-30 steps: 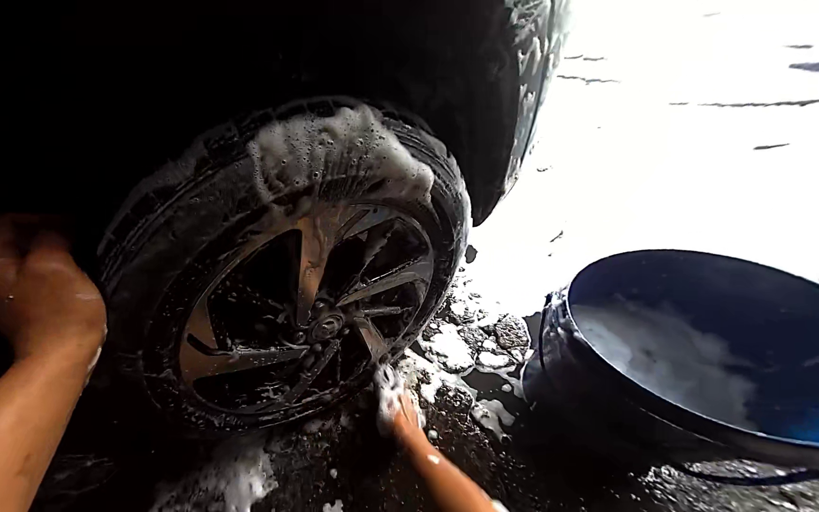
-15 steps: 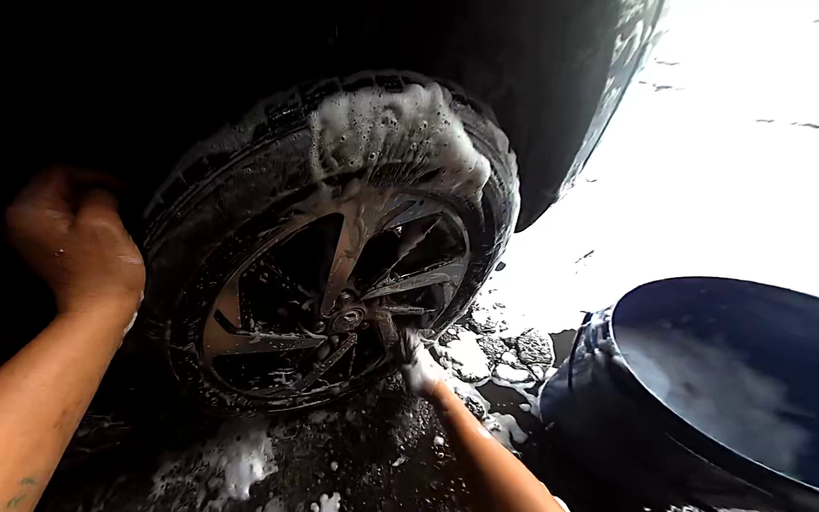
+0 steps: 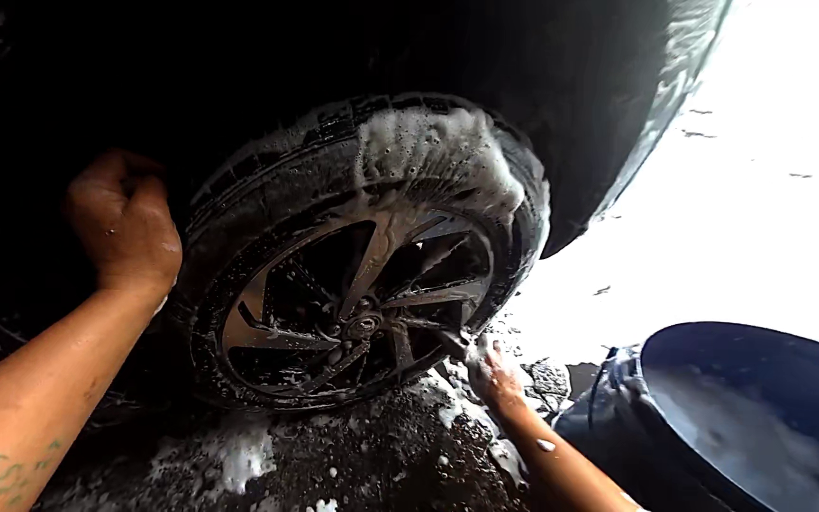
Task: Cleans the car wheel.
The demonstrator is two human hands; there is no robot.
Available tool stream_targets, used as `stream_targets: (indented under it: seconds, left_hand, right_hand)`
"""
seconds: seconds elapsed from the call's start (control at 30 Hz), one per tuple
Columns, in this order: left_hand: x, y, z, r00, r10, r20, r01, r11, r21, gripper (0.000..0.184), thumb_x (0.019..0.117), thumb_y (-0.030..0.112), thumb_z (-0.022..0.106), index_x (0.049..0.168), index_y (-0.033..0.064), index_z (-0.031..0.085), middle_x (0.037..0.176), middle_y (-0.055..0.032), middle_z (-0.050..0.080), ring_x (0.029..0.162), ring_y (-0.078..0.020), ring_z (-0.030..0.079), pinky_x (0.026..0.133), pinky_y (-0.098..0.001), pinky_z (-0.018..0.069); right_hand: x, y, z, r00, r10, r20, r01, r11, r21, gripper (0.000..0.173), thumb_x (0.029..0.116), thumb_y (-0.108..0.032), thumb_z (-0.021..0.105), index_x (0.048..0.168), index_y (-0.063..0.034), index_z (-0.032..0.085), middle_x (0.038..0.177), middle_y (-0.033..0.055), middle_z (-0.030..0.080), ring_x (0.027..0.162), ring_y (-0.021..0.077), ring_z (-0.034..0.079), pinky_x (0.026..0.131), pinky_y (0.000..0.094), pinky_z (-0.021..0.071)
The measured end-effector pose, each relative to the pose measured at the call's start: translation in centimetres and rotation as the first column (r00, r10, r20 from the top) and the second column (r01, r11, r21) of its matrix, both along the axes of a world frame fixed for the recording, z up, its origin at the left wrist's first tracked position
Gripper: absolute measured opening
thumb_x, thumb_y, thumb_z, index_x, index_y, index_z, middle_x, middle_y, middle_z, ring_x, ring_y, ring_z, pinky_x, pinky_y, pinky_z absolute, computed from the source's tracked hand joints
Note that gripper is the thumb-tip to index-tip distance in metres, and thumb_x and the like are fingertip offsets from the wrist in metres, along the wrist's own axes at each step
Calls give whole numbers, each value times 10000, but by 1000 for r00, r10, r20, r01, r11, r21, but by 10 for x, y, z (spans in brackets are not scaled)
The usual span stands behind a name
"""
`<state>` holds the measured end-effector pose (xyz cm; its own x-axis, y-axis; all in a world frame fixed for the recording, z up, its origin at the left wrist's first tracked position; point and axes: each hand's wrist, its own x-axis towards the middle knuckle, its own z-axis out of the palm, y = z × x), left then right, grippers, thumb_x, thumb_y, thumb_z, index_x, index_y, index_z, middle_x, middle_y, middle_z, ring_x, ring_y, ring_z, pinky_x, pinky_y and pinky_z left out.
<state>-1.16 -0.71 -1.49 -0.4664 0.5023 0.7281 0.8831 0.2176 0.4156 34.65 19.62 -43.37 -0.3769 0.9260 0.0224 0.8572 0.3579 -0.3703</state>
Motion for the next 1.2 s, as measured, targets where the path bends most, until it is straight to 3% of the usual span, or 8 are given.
stream_targets:
  seconds: [0.17, 0.33, 0.57, 0.63, 0.77, 0.83, 1.0, 1.2]
  left_hand:
    - [-11, 3, -3, 1000, 13, -5, -13, 1000, -16, 258, 1031, 243, 497, 1117, 114, 704, 1003, -28, 694, 918, -61, 636, 845, -320, 526]
    - [-18, 3, -7, 1000, 12, 12, -12, 1000, -3, 271, 1029, 285, 491, 1120, 132, 696, 1022, -30, 695, 941, -77, 642, 854, -344, 531]
    - [-25, 1, -10, 999, -34, -12, 34, 999, 39, 228, 1002, 261, 514, 1054, 161, 712, 942, 21, 706, 868, -47, 654, 783, -306, 538]
    - [-28, 1, -9, 998, -59, -6, 59, 998, 30, 244, 1007, 266, 511, 1088, 135, 700, 968, -5, 697, 886, -63, 645, 799, -321, 529]
    - [-6, -5, -7, 998, -51, 41, 52, 998, -38, 312, 1072, 253, 441, 1242, 72, 629, 1176, -60, 655, 1086, -75, 610, 977, -304, 503]
    - [1, -8, -8, 1000, 7, 30, -5, 999, -44, 333, 1082, 262, 432, 1260, 65, 633, 1200, -78, 663, 1099, -83, 617, 989, -310, 501]
    - [4, -4, -7, 995, -76, 69, 75, 997, 16, 300, 1063, 200, 439, 1221, 24, 624, 1190, -72, 645, 1093, -59, 597, 998, -272, 480]
    - [3, -3, -1, 996, -71, 49, 72, 997, -20, 306, 1049, 170, 447, 1223, -8, 626, 1195, -136, 646, 1103, -123, 598, 1000, -336, 475]
  right_hand:
    - [-40, -2, 3, 995, 62, 81, -51, 990, -129, 375, 975, -322, 613, 1310, -162, 665, 1314, 195, 651, 1185, 422, 635, 916, 664, 524]
    - [-94, -31, 34, 978, 52, -200, -132, 902, -411, 522, 837, -297, 770, 1262, -30, 625, 1214, 253, 655, 1134, 430, 636, 914, 677, 517]
    - [-78, -104, -29, 524, -590, -614, -392, 473, -789, 373, 981, -162, 602, 1302, 23, 566, 988, 165, 708, 819, 235, 697, 730, 441, 603]
    - [-79, -117, -35, 527, -603, -599, -273, 548, -791, 349, 922, -147, 671, 1224, 14, 603, 913, 145, 701, 763, 218, 684, 692, 422, 592]
    - [-69, -104, 11, 735, -477, -482, 172, 819, -547, 617, 988, -280, 609, 1540, -70, 429, 1419, 244, 577, 1304, 396, 570, 1076, 613, 463]
    - [-76, -93, 39, 811, -458, -364, 286, 853, -437, 566, 968, -243, 603, 1497, -78, 489, 1436, 307, 521, 1287, 482, 550, 990, 671, 487]
    - [-120, -100, 19, 889, -388, -242, 174, 776, -606, 528, 918, -229, 631, 1403, -30, 566, 1392, 270, 575, 1257, 416, 596, 988, 616, 512]
    - [-75, -79, 46, 720, -313, -619, 59, 916, -396, 558, 998, -276, 549, 1526, -105, 482, 1500, 216, 525, 1380, 419, 500, 1096, 687, 400]
